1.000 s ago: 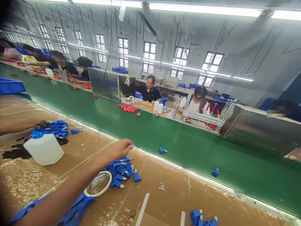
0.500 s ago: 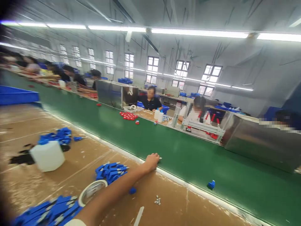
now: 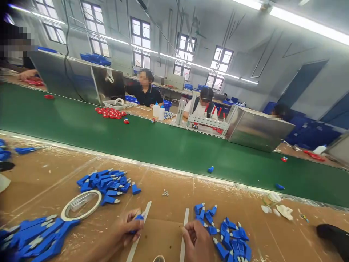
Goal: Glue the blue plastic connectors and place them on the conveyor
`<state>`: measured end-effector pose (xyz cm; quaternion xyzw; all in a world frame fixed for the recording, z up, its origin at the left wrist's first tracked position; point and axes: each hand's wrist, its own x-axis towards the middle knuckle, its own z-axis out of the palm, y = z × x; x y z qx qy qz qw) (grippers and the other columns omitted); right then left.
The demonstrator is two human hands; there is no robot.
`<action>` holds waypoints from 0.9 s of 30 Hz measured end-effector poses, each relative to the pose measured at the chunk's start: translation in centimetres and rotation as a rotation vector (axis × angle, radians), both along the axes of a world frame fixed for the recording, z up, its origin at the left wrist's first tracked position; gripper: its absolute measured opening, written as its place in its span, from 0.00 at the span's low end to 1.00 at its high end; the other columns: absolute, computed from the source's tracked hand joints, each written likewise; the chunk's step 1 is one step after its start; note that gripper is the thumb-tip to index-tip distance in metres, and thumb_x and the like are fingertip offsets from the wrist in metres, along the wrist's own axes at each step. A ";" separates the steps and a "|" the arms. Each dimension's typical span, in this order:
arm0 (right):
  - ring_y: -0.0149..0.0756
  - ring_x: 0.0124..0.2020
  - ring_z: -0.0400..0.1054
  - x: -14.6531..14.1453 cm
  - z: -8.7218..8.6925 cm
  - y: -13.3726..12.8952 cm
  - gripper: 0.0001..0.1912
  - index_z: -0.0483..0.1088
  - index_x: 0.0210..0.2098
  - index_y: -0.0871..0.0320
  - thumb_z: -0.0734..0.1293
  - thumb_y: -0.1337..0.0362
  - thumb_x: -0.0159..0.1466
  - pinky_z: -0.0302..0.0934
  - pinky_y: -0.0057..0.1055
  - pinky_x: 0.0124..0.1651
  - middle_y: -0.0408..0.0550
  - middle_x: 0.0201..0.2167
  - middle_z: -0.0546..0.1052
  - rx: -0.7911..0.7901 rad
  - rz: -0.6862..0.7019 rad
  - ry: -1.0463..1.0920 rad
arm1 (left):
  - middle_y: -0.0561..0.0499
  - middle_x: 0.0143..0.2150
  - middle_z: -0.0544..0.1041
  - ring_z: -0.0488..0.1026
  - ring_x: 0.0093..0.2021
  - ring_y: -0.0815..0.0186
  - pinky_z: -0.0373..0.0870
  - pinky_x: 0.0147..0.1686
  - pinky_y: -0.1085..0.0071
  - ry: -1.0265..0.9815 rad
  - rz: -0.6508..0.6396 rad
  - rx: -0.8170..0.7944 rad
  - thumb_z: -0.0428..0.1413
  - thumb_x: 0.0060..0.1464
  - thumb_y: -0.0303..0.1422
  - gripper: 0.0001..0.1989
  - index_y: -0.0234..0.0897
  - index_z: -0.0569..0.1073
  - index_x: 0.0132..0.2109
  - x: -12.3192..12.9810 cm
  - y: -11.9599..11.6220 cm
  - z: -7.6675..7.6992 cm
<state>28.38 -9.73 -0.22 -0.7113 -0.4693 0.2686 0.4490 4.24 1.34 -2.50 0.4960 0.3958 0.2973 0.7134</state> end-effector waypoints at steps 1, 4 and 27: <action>0.40 0.25 0.68 -0.1 0.7 0.8 0.14 0.75 0.24 0.55 0.75 0.53 0.57 0.59 0.33 0.31 0.44 0.22 0.76 0.002 -0.017 -0.052 | 0.56 0.19 0.70 0.61 0.18 0.74 0.51 0.17 0.78 -0.059 0.015 -0.051 0.66 0.41 0.54 0.26 0.39 0.64 0.24 0.0 -1.0 -0.4; 0.43 0.27 0.70 0.2 2.6 1.9 0.13 0.75 0.26 0.55 0.71 0.53 0.60 0.60 0.34 0.32 0.46 0.23 0.77 -0.016 -0.030 -0.176 | 0.53 0.21 0.74 0.66 0.21 0.75 0.52 0.18 0.81 -0.234 0.096 -0.238 0.74 0.33 0.52 0.29 0.35 0.70 0.23 0.4 -3.0 -1.0; 0.37 0.28 0.68 -2.6 -3.9 -1.4 0.15 0.82 0.40 0.58 0.71 0.53 0.62 0.60 0.30 0.31 0.47 0.31 0.74 -0.174 0.318 0.027 | 0.49 0.30 0.82 0.83 0.31 0.62 0.77 0.27 0.77 -0.473 0.071 -0.644 0.77 0.38 0.36 0.22 0.34 0.78 0.39 -1.2 -4.3 -1.3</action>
